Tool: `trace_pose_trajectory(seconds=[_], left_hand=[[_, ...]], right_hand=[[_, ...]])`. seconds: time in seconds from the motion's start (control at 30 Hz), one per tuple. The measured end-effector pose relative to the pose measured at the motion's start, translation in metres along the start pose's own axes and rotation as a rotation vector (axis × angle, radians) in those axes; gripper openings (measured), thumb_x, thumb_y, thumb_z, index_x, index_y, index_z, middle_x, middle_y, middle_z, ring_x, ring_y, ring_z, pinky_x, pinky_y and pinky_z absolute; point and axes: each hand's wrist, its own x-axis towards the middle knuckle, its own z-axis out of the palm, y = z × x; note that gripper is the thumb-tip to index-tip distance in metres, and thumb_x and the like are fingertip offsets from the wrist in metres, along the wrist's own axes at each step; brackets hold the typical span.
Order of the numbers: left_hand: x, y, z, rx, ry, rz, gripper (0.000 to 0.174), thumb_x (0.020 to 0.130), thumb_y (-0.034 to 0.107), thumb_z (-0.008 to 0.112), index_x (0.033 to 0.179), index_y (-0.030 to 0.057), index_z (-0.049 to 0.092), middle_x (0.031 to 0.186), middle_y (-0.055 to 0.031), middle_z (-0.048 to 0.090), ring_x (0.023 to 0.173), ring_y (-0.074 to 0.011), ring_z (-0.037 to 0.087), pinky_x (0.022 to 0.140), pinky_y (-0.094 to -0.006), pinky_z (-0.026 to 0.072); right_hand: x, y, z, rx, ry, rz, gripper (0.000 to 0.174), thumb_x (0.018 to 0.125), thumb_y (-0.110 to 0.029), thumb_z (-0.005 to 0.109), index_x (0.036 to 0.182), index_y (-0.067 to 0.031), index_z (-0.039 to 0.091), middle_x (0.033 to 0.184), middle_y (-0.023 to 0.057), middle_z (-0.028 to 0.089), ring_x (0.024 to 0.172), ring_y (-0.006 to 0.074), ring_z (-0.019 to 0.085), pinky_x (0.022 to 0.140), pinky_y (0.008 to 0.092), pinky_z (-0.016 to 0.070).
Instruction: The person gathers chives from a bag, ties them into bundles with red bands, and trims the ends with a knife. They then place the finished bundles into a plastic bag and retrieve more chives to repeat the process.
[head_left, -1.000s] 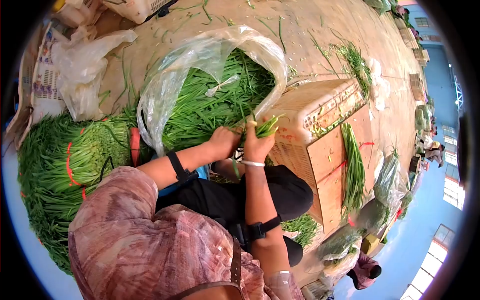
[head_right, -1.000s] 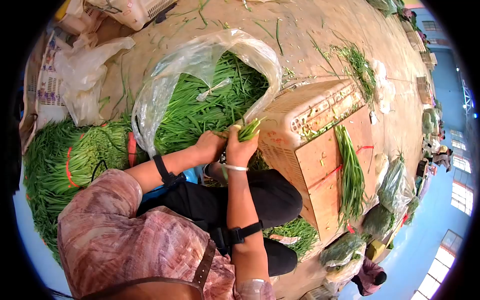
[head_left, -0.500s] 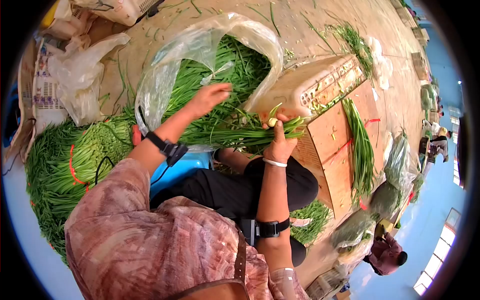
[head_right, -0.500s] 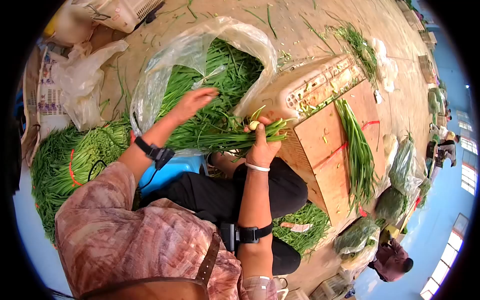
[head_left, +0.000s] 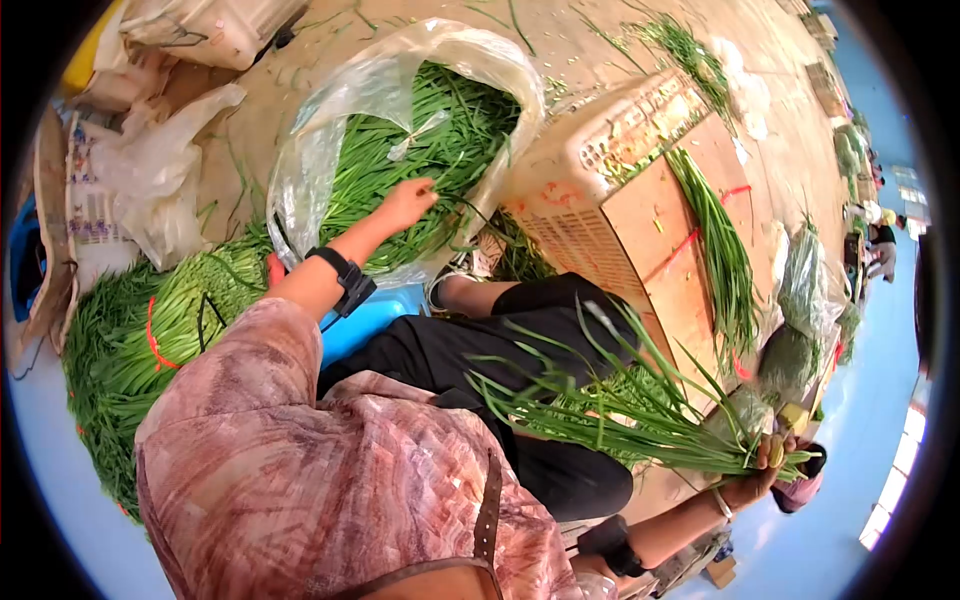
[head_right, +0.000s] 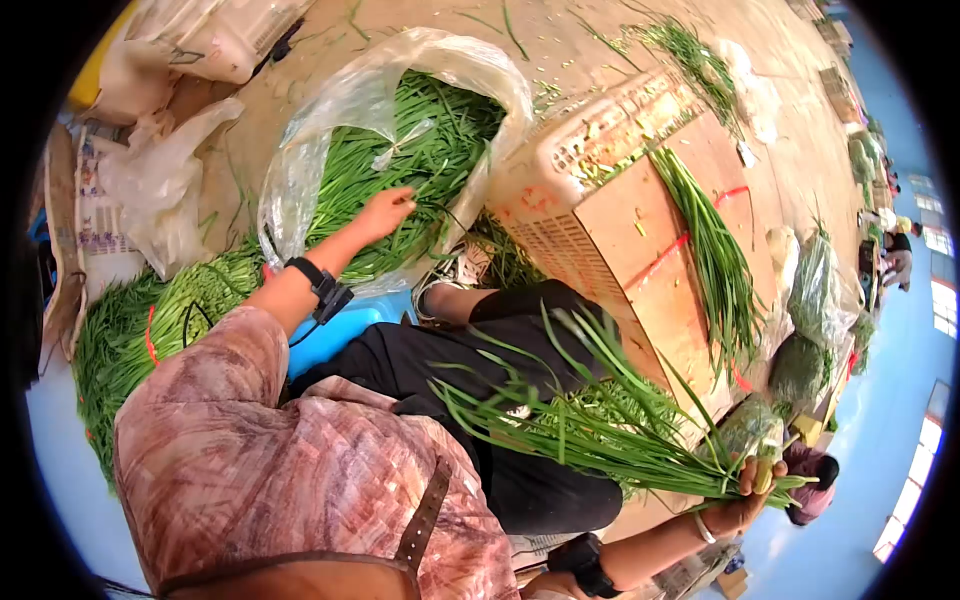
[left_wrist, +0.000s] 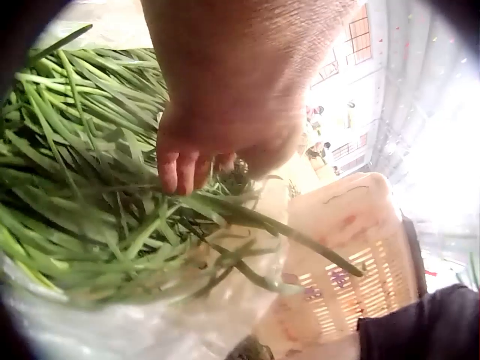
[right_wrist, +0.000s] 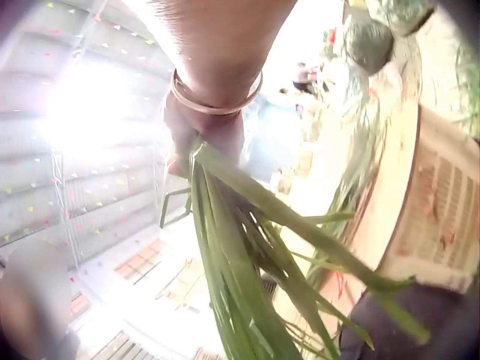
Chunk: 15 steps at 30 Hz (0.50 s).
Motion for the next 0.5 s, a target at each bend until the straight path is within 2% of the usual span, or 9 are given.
trace_pose_trajectory(seconds=[0.07,0.13,0.2,0.23,0.27,0.33,0.4,0.47,0.5], left_hand=[[0.003,0.014,-0.003,-0.136,0.077,-0.157,0.036,0.081,0.018,0.061,0.111,-0.0022,0.055,0.093,-0.0097,0.063,0.081,-0.0176,0.058,0.074,-0.0305,0.047],[0.002,0.055,-0.007,-0.265,0.191,0.1,0.029,0.082,0.011,0.059,0.108,-0.0006,0.055,0.092,-0.0081,0.063,0.079,-0.014,0.059,0.075,-0.0265,0.0462],[-0.001,0.13,-0.014,-0.466,0.107,0.254,0.035,0.083,0.012,0.059,0.116,0.0011,0.052,0.099,-0.0105,0.062,0.091,-0.0162,0.059,0.083,-0.0295,0.0459],[-0.003,0.166,-0.002,-0.559,0.001,0.318,0.038,0.083,0.011,0.058,0.119,0.0013,0.05,0.101,-0.0107,0.061,0.091,-0.0167,0.059,0.083,-0.0303,0.046],[-0.01,0.194,-0.004,-0.629,-0.078,0.372,0.04,0.083,0.01,0.058,0.121,0.0014,0.049,0.103,-0.011,0.061,0.092,-0.0172,0.059,0.084,-0.0312,0.0462],[-0.047,0.285,-0.018,-0.82,-0.489,0.605,0.043,0.082,0.008,0.058,0.123,0.0011,0.047,0.104,-0.0104,0.06,0.092,-0.017,0.059,0.084,-0.0304,0.0462],[-0.073,0.339,0.002,-0.813,-0.788,0.617,0.046,0.081,0.009,0.059,0.124,0.0005,0.046,0.106,-0.0106,0.06,0.093,-0.0172,0.059,0.084,-0.0294,0.0462],[-0.103,0.386,0.035,-0.541,-0.953,0.71,0.049,0.079,0.015,0.063,0.123,-0.0001,0.047,0.108,-0.0159,0.058,0.096,-0.0236,0.058,0.086,-0.0332,0.0451],[-0.117,0.403,0.057,-0.438,-0.886,0.888,0.059,0.074,0.022,0.068,0.124,-0.0015,0.045,0.112,-0.0196,0.055,0.101,-0.0284,0.055,0.09,-0.0369,0.0424]], right_hand=[[-0.013,-0.004,0.02,-0.787,0.614,-0.021,0.027,0.084,-0.01,0.056,0.111,-0.0073,0.05,0.085,0.0035,0.056,0.071,0.0134,0.055,0.071,0.0371,0.0501],[-0.026,-0.008,-0.005,-1.038,0.659,0.117,0.024,0.085,-0.013,0.057,0.107,-0.0049,0.054,0.094,0.0081,0.059,0.08,0.0192,0.06,0.063,0.0336,0.0507],[-0.038,0.005,0.021,-1.026,0.676,-0.233,0.017,0.086,-0.01,0.056,0.102,-0.0023,0.057,0.088,0.0076,0.06,0.073,0.0208,0.062,0.063,0.0302,0.0501],[-0.04,0.001,0.03,-1.518,0.571,-0.233,0.016,0.086,-0.008,0.055,0.101,-0.0019,0.058,0.086,0.0084,0.06,0.071,0.0215,0.062,0.063,0.031,0.0511],[-0.056,-0.01,0.03,-0.832,0.843,-0.116,0.016,0.086,-0.007,0.056,0.101,-0.0012,0.057,0.085,0.0102,0.061,0.07,0.022,0.063,0.062,0.0313,0.0515],[-0.037,0.005,0.006,-0.829,0.651,-0.146,0.012,0.087,-0.005,0.053,0.097,-0.0001,0.056,0.084,0.0134,0.064,0.071,0.0246,0.065,0.062,0.0329,0.0518],[-0.042,0.005,0.019,-0.694,0.648,-0.11,0.012,0.087,-0.003,0.05,0.098,0.0001,0.055,0.085,0.0164,0.064,0.076,0.0274,0.065,0.064,0.0346,0.0534],[-0.047,0.005,0.018,-0.611,0.622,-0.079,0.013,0.087,-0.004,0.051,0.099,-0.0001,0.054,0.085,0.0169,0.064,0.075,0.0277,0.065,0.066,0.0354,0.0544],[-0.047,0.008,0.017,-0.586,0.637,-0.086,0.013,0.087,-0.004,0.052,0.099,-0.0001,0.054,0.084,0.017,0.064,0.075,0.0275,0.065,0.066,0.0356,0.0546]])
